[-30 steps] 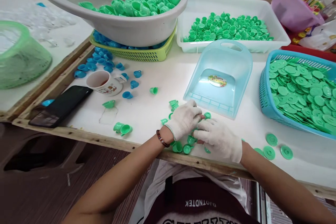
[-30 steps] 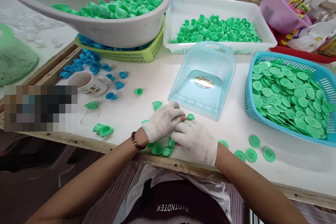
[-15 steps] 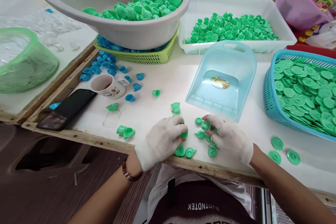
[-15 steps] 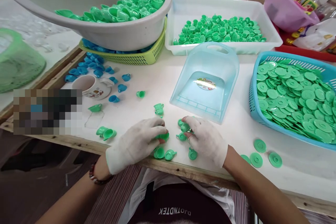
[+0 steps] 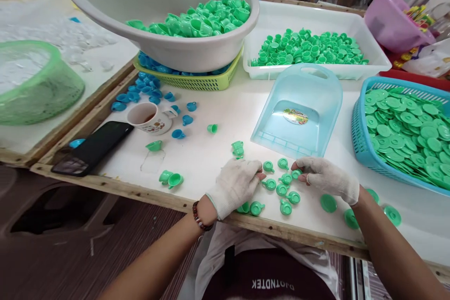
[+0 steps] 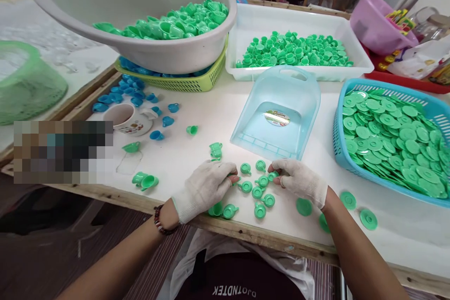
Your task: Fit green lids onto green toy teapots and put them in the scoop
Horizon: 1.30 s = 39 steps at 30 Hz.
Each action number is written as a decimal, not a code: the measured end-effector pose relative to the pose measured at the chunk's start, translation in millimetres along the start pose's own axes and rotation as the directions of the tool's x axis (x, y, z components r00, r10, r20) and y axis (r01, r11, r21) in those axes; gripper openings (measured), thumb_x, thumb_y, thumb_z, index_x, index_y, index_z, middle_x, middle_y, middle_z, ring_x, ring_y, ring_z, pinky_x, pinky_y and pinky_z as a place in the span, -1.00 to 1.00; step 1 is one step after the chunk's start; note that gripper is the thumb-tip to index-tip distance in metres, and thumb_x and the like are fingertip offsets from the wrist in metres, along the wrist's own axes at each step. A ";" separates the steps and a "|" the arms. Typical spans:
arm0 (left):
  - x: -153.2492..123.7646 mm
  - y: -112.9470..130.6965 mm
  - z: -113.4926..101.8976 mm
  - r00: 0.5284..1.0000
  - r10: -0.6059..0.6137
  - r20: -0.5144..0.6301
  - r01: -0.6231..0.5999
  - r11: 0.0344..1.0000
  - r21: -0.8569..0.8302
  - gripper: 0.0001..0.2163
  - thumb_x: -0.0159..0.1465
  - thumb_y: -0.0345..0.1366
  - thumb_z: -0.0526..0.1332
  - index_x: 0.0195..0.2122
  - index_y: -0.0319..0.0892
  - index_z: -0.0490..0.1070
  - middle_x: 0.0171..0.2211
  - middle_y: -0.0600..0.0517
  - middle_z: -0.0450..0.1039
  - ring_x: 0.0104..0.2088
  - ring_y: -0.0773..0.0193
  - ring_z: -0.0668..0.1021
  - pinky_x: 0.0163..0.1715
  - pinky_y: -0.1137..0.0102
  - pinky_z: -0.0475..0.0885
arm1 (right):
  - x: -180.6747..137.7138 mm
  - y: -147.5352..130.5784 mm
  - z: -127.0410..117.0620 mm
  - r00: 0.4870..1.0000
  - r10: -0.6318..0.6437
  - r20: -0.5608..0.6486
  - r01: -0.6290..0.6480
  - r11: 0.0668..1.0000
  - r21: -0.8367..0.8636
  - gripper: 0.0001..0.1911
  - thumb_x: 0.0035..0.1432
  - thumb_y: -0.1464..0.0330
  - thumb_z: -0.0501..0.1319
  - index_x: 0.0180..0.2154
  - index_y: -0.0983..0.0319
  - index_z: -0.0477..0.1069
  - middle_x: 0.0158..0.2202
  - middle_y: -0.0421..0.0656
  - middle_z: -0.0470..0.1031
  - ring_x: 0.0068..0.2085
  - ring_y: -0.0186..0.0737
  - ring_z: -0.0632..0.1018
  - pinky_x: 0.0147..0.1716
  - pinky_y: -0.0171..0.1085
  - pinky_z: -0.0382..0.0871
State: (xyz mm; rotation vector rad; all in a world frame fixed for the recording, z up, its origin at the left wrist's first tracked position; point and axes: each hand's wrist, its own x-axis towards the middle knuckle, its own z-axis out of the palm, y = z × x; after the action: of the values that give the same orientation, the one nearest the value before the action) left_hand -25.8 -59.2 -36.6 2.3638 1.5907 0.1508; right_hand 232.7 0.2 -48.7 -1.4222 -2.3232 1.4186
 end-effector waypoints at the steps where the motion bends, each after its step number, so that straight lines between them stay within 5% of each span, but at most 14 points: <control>1: 2.7 1.2 0.6 1.000 -0.005 0.004 0.005 1.000 0.029 -0.81 0.35 -0.26 0.02 -0.32 -0.19 0.35 -0.43 0.00 0.46 -0.38 0.17 0.50 -0.34 0.28 0.29 | 0.9 1.2 1.7 1.000 -0.011 -0.020 0.010 0.999 -0.043 -0.71 0.08 0.45 0.11 -0.15 0.18 0.46 -0.26 -0.14 0.42 -0.28 -0.21 0.46 -0.22 -0.17 0.38; 5: 10.0 4.4 6.0 1.000 -0.003 0.015 0.001 0.990 0.139 -0.79 0.36 -0.26 0.01 -0.32 -0.21 0.35 -0.52 -0.02 0.43 -0.47 0.15 0.48 -0.38 0.26 0.26 | 1.6 4.9 6.1 0.993 -0.096 -0.063 0.084 0.983 -0.165 -0.66 0.11 0.50 0.07 -0.13 0.17 0.48 -0.19 -0.10 0.41 -0.19 -0.16 0.47 -0.13 -0.13 0.36; 10: 5.6 -2.2 7.5 0.994 0.009 -0.112 0.010 0.986 0.167 -0.78 0.36 -0.24 0.01 -0.34 -0.21 0.36 -0.47 -0.04 0.43 -0.43 0.17 0.47 -0.36 0.26 0.29 | -2.1 -0.1 2.2 0.967 -0.177 -0.181 0.126 0.957 -0.261 -0.63 0.14 0.49 0.10 0.00 0.20 0.36 -0.26 -0.12 0.42 -0.28 -0.19 0.47 -0.24 -0.18 0.37; 15: 5.6 -40.2 -8.1 0.945 -0.142 -0.295 0.186 0.975 0.125 -0.73 0.33 -0.40 -0.03 -0.06 -0.17 0.40 -0.07 -0.14 0.41 -0.21 0.12 0.48 -0.34 0.28 0.36 | -0.6 -19.5 10.6 0.905 -0.310 -0.291 0.234 0.935 -0.268 -0.76 0.20 0.49 0.07 -0.10 0.19 0.36 -0.24 -0.13 0.42 -0.29 -0.25 0.46 -0.26 -0.24 0.35; 18: 14.5 -65.7 -9.9 0.978 -0.055 -0.202 0.067 0.996 0.055 -0.63 0.23 -0.53 -0.01 -0.01 -0.11 0.39 0.15 -0.11 0.26 -0.02 0.10 0.43 -0.21 0.28 0.42 | 8.9 -35.0 27.5 0.850 -0.453 -0.268 0.357 0.870 -0.339 -0.77 0.21 0.53 0.04 -0.15 0.19 0.37 -0.16 -0.09 0.43 -0.21 -0.21 0.44 -0.22 -0.23 0.34; 21: 23.4 -77.4 -3.0 0.990 0.009 -0.138 -0.015 0.999 -0.047 -0.66 0.17 -0.55 0.02 -0.09 -0.14 0.40 -0.01 -0.07 0.37 -0.07 0.18 0.45 -0.10 0.27 0.42 | 29.7 -55.4 44.8 0.813 -0.557 -0.171 0.429 0.771 -0.471 -0.77 0.22 0.53 0.02 -0.17 0.22 0.37 -0.16 -0.06 0.43 -0.15 -0.15 0.42 -0.16 -0.19 0.31; 29: 14.2 -77.6 3.1 0.946 -0.206 -0.249 0.134 0.951 -0.279 -0.79 0.18 -0.40 0.08 -0.16 -0.20 0.37 -0.18 -0.05 0.46 -0.19 0.18 0.49 -0.15 0.28 0.44 | 101.5 -99.7 61.2 0.935 -0.353 -0.017 0.247 0.688 -0.682 -0.74 0.22 0.46 0.10 -0.04 0.27 0.34 -0.11 0.03 0.38 -0.20 -0.10 0.45 -0.31 -0.20 0.31; 36: -9.1 -76.6 4.7 0.923 -0.232 -0.306 0.134 0.942 -0.309 -0.78 0.26 -0.33 0.07 -0.10 -0.16 0.39 0.04 -0.05 0.39 0.07 0.15 0.42 0.06 0.28 0.36 | 96.0 -90.5 38.0 0.968 -0.252 -0.014 0.210 0.837 -0.505 -0.84 0.27 0.36 0.12 -0.15 0.22 0.42 -0.19 -0.07 0.47 -0.20 -0.17 0.48 -0.31 -0.26 0.29; 39: -21.8 -68.4 1.5 0.888 -0.283 -0.363 0.161 0.930 -0.332 -0.80 0.28 -0.30 0.07 -0.11 -0.17 0.39 -0.06 -0.05 0.44 -0.04 0.17 0.48 -0.03 0.29 0.40 | 91.3 -81.9 30.4 0.963 -0.268 -0.003 0.233 0.842 -0.487 -0.83 0.24 0.44 0.12 -0.22 0.23 0.49 -0.18 -0.08 0.41 -0.21 -0.22 0.46 -0.27 -0.28 0.29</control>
State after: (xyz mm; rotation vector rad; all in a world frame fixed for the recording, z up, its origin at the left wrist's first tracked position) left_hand -94.7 -55.6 -56.5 1.9852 1.8562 0.8176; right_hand 111.5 34.9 -40.4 -1.1590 -2.8146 0.7311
